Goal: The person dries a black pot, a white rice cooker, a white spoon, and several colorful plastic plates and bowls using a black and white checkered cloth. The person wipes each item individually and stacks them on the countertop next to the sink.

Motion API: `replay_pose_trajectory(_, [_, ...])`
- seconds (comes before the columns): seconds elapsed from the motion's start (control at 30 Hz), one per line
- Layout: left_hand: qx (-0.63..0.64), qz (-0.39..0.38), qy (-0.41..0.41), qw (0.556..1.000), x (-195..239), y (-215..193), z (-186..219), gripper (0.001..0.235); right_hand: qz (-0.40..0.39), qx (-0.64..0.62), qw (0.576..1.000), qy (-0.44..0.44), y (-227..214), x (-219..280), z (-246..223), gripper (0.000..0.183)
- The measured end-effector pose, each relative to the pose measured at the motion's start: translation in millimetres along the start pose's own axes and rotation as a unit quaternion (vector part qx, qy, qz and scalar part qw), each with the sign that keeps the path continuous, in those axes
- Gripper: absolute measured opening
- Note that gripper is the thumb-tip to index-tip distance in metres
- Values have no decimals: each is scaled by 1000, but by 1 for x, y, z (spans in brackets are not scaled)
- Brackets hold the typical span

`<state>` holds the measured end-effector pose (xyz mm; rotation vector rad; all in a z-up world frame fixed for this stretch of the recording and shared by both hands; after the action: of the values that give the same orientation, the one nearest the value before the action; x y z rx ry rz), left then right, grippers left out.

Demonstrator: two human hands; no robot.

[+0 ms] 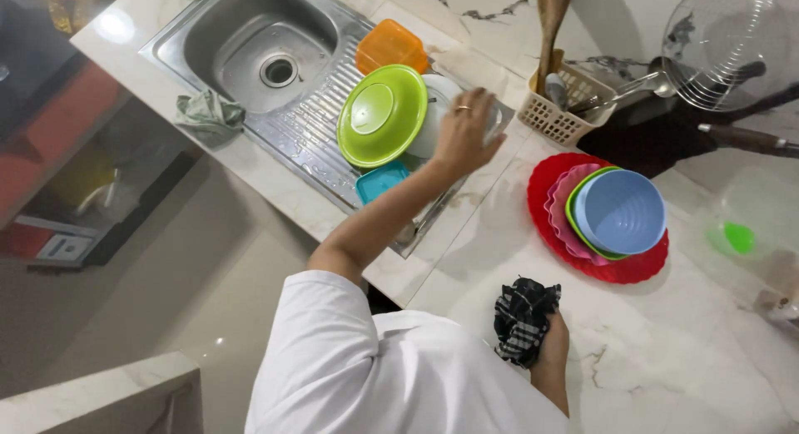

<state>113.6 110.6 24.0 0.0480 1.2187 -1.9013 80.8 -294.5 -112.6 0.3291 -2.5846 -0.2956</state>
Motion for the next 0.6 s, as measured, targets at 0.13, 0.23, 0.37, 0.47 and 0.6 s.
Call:
replay_pose_trajectory(0.13, [-169,-77,-164,969,0,-62,-75,128,-5,11,1000,14,18,1,0,42])
replay_pose_trajectory(0.23, [-187,-183,-260,930,10,-69,-114,143,-36,11,999,-5,27,-7,5,41])
replay_pose_trajectory(0.37, [-163,-205,-285,922,19,-56,-135,138,-70,16,997,-38,33,-10,6,40])
replay_pose_trajectory(0.47, [-163,-184,-278,929,16,-55,-141,123,-72,15,996,-49,30,-15,9,40])
replay_pose_trajectory(0.6, [-156,-110,-260,947,4,-62,-152,94,-63,22,997,-44,33,-3,-4,42])
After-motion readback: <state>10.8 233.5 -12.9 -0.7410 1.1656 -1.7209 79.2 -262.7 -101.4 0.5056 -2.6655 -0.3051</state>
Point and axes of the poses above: each hand's wrist, its own x-axis away from the middle knuckle, its own y-axis out of the palm, z = x × y, the point moved 2 cm from there along -x, towards the middle knuckle, and after that the axes turned 10 degrees about -y, right-handed, at the moved point
